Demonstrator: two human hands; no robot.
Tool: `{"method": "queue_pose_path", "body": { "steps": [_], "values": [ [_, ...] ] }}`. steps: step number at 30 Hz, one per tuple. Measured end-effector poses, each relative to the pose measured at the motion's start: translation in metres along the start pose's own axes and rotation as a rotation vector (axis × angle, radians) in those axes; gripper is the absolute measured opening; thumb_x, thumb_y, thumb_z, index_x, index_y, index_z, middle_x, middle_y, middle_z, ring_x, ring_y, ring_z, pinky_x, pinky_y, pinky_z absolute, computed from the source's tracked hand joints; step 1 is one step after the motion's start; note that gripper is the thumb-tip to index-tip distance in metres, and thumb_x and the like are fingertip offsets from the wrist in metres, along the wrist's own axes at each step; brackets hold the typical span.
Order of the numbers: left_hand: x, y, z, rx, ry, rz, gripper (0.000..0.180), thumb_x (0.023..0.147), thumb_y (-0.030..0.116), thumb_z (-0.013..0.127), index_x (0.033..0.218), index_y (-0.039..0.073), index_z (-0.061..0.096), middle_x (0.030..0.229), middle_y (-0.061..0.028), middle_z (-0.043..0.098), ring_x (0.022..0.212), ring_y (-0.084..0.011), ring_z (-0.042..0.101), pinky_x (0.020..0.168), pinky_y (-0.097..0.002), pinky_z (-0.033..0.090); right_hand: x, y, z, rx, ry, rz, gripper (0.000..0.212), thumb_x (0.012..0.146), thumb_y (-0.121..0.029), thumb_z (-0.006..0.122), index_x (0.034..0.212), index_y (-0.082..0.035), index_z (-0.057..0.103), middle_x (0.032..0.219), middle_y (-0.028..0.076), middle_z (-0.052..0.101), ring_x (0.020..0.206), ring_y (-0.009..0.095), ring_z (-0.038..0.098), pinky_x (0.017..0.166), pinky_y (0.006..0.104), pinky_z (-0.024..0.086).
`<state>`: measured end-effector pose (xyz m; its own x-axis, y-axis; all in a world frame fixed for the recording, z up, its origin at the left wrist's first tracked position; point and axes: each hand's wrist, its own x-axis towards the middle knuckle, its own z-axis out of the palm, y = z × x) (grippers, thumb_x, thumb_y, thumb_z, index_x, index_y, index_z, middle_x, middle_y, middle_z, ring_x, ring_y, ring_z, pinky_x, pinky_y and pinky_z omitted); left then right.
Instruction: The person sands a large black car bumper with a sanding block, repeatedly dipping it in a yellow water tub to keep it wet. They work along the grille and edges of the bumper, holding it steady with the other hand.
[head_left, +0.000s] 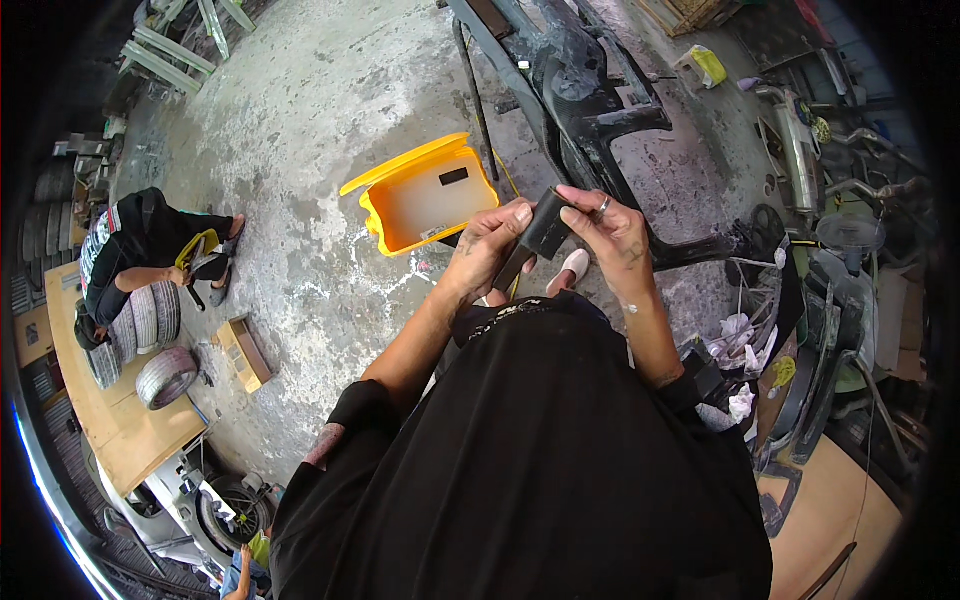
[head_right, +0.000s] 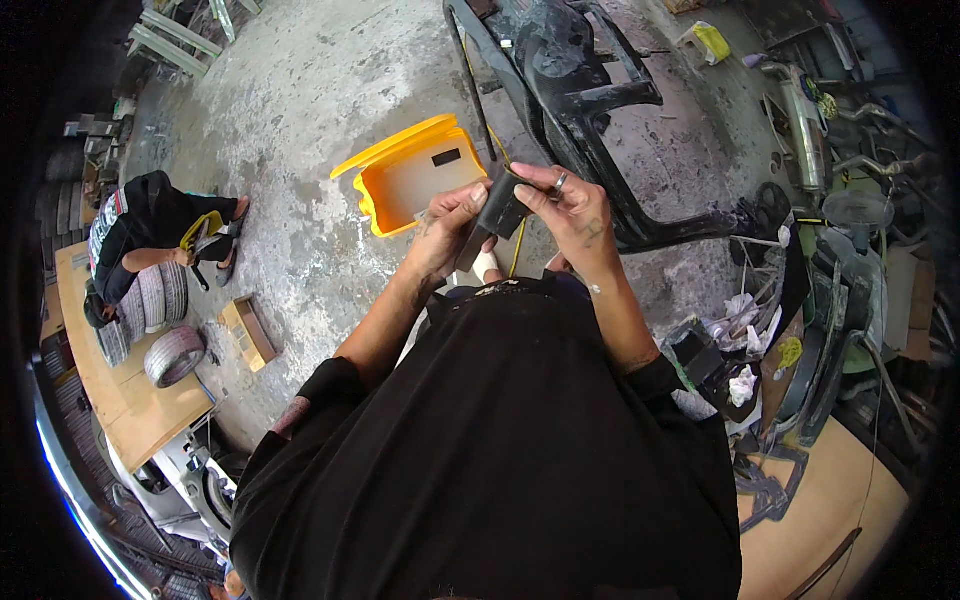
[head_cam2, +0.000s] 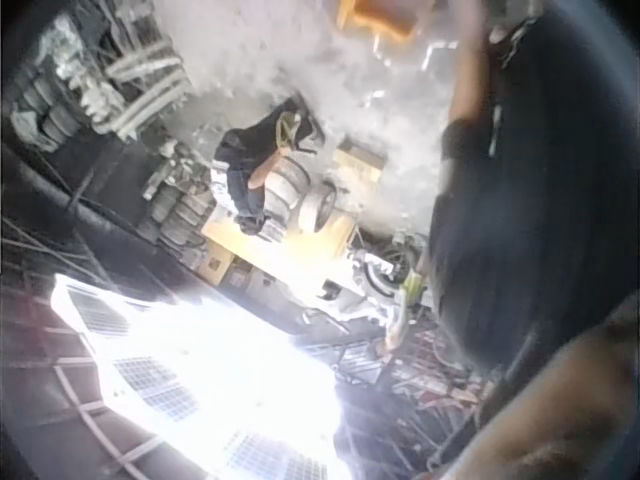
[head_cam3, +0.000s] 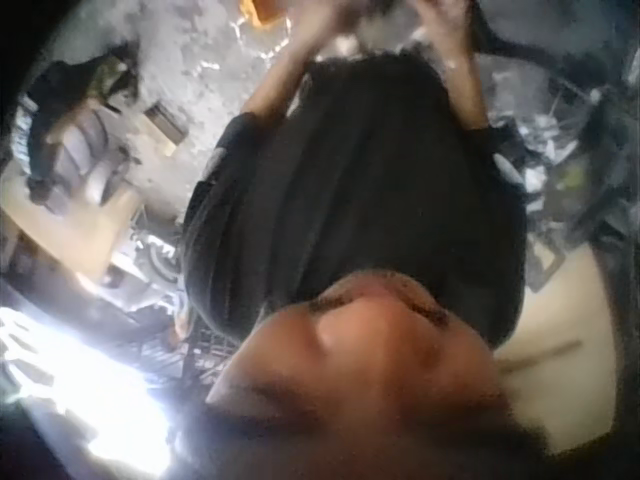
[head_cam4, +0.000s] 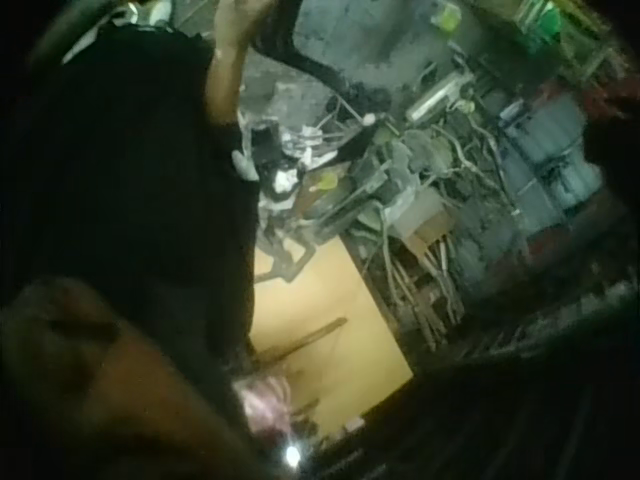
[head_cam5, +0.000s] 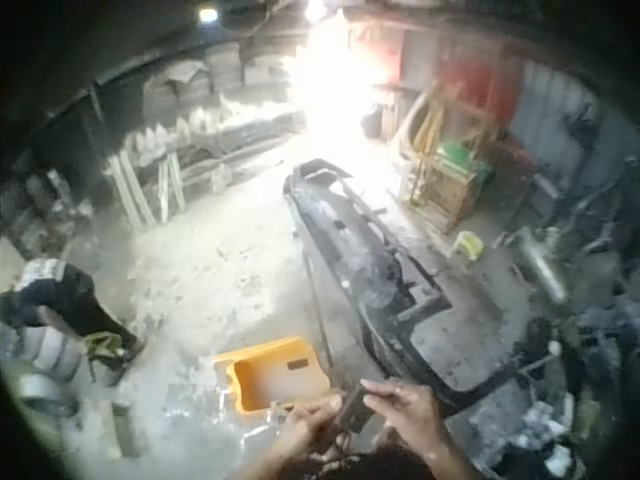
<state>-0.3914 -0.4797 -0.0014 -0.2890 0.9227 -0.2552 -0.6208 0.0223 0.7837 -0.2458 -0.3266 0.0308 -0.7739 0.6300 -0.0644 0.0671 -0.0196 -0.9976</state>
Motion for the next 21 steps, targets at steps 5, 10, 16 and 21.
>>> {"method": "queue_pose_path", "body": {
  "steps": [5, 10, 16, 21],
  "values": [
    [-0.006, 0.001, -0.002, -0.085, 0.037, -0.069, 0.043, 0.109, 0.038, 0.061, 0.129, 0.001, 0.067, 0.096, -0.0033, 0.067, 0.073, -0.0119, 0.062, 0.074, -0.0274, 0.052, -0.005, 0.014, 0.004, 0.152, 0.044, 0.095, 0.028, 0.099, -0.011, 0.076, 0.126, -0.002, 0.075, 0.104, 0.003, 0.074, 0.093, 0.009, 0.069, 0.079, 0.0234, 0.056],
    [0.000, -0.030, 0.007, -0.022, 0.169, 0.198, 0.045, 0.107, 0.031, 0.066, 0.141, 0.002, 0.056, 0.096, -0.0042, 0.068, 0.077, -0.0109, 0.062, 0.075, -0.0273, 0.051, -0.014, 0.028, 0.017, 0.450, 0.258, 0.154, 0.022, 0.100, -0.009, 0.074, 0.121, -0.002, 0.068, 0.110, 0.006, 0.073, 0.094, 0.015, 0.071, 0.083, 0.0332, 0.059],
    [-0.004, -0.005, 0.006, 0.439, 0.062, 0.099, 0.043, 0.104, 0.019, 0.072, 0.141, 0.002, 0.059, 0.093, -0.0016, 0.068, 0.076, -0.0091, 0.060, 0.071, -0.0266, 0.050, -0.016, 0.011, 0.004, 0.206, 0.202, 0.144, 0.031, 0.101, -0.010, 0.073, 0.129, -0.001, 0.065, 0.107, 0.004, 0.071, 0.098, 0.013, 0.068, 0.086, 0.0289, 0.056],
    [-0.010, -0.017, 0.012, 0.285, 0.068, 0.247, 0.043, 0.104, 0.020, 0.071, 0.142, 0.001, 0.061, 0.086, -0.0014, 0.066, 0.073, -0.0088, 0.058, 0.067, -0.0262, 0.049, -0.020, 0.008, -0.003, 0.051, 0.028, 0.183, 0.023, 0.101, -0.013, 0.074, 0.119, 0.000, 0.072, 0.103, 0.002, 0.070, 0.094, 0.007, 0.063, 0.085, 0.0231, 0.050]
  ]
}}
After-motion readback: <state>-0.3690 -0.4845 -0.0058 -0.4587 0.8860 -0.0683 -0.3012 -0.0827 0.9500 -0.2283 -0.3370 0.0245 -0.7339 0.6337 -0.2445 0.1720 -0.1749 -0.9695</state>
